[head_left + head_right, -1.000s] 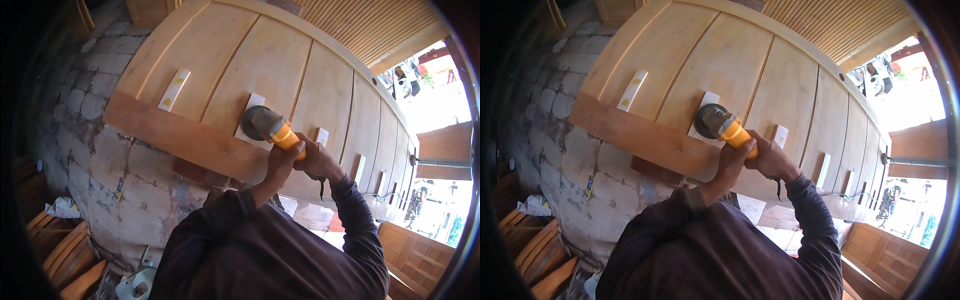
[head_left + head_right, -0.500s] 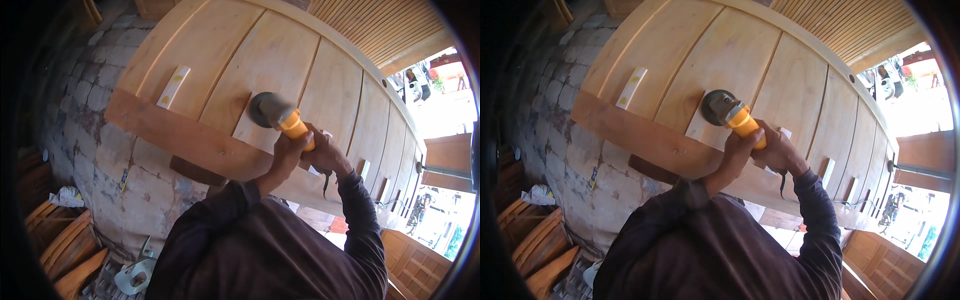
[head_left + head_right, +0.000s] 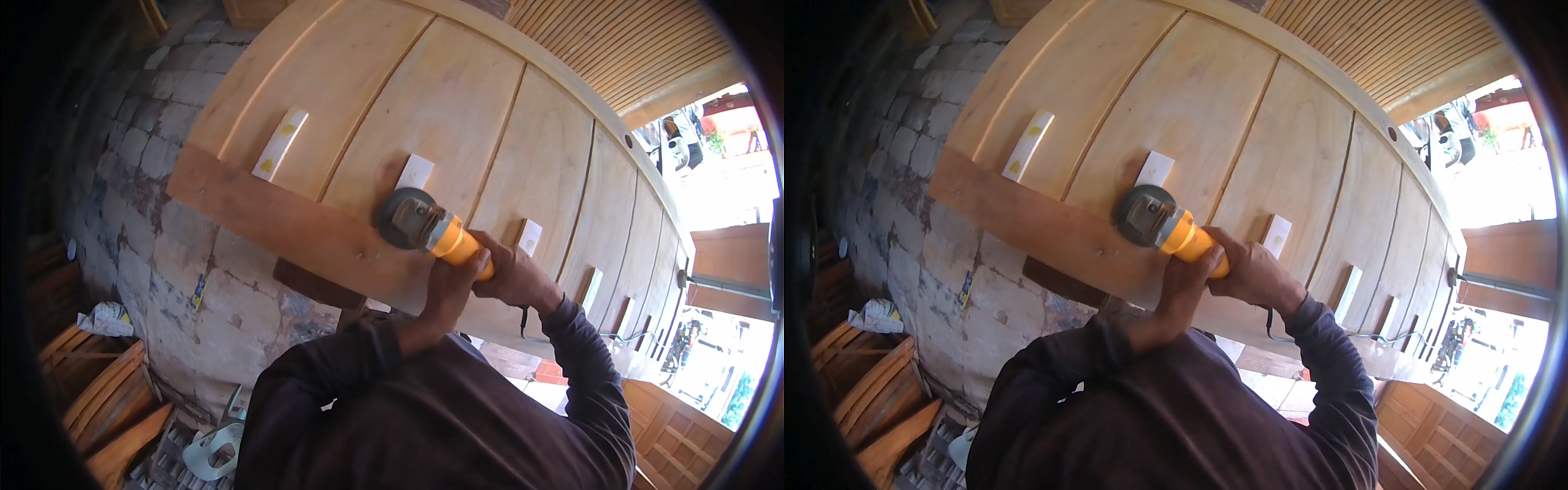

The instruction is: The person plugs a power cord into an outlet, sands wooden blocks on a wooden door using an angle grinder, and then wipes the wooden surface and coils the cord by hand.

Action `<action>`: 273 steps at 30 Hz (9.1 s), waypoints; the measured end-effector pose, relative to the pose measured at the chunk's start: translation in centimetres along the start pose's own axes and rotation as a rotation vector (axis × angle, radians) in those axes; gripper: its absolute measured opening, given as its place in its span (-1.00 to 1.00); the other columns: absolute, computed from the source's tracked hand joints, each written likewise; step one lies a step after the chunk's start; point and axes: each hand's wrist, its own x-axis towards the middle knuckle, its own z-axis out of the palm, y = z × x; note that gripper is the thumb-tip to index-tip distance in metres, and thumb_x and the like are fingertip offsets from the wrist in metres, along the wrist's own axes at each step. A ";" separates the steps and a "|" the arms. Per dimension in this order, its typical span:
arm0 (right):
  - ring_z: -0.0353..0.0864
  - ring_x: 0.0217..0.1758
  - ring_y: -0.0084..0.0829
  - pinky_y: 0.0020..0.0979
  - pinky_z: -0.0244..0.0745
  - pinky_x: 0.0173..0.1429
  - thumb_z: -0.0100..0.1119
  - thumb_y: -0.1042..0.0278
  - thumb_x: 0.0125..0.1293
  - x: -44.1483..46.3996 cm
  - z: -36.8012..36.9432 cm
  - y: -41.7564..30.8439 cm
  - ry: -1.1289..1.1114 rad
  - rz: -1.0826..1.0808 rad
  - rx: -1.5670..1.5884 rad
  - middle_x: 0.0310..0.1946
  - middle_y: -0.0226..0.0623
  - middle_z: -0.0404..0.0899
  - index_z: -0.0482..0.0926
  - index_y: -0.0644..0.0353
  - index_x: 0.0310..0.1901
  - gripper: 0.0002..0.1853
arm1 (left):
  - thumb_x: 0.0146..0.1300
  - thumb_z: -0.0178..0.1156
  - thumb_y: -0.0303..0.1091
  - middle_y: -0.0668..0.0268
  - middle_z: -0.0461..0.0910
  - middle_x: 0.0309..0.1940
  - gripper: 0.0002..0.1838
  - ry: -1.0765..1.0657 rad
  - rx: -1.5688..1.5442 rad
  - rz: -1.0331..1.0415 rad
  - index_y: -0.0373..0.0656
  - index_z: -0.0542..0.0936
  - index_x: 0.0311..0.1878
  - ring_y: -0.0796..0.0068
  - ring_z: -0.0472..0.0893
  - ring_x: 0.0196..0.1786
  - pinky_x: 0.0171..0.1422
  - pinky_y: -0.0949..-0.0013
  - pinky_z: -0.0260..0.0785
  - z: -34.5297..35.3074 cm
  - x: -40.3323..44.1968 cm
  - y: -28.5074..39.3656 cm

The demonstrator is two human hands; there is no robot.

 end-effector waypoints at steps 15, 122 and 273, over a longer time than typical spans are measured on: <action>0.83 0.11 -0.03 -0.12 0.68 0.20 0.60 0.24 0.20 4.1 -4.0 4.4 0.159 0.011 0.104 0.01 0.00 0.80 0.43 0.07 0.49 -0.18 | 0.41 0.44 -0.05 0.22 0.70 0.07 -0.44 -0.017 0.095 0.043 -0.24 0.60 0.28 0.42 0.70 0.13 0.25 0.27 0.55 3.4 9.0 0.5; 0.82 0.14 -0.16 -0.17 0.67 0.26 0.65 0.32 0.15 6.0 -3.1 4.4 0.140 0.065 0.289 0.05 -0.09 0.79 0.43 0.04 0.50 -0.13 | 0.39 0.46 -0.04 0.22 0.67 0.06 -0.37 -0.053 0.155 -0.096 -0.31 0.55 0.31 0.47 0.69 0.12 0.22 0.31 0.57 2.2 9.7 3.6; 0.83 0.11 -0.07 -0.18 0.66 0.22 0.57 0.17 0.18 23.6 1.8 -14.8 -0.110 -0.199 0.057 0.00 -0.03 0.80 0.43 0.05 0.49 -0.17 | 0.50 0.40 -0.17 0.30 0.70 -0.03 -0.59 0.224 -0.026 0.245 -0.28 0.63 0.20 0.56 0.72 -0.04 0.07 0.41 0.61 -14.8 9.9 18.6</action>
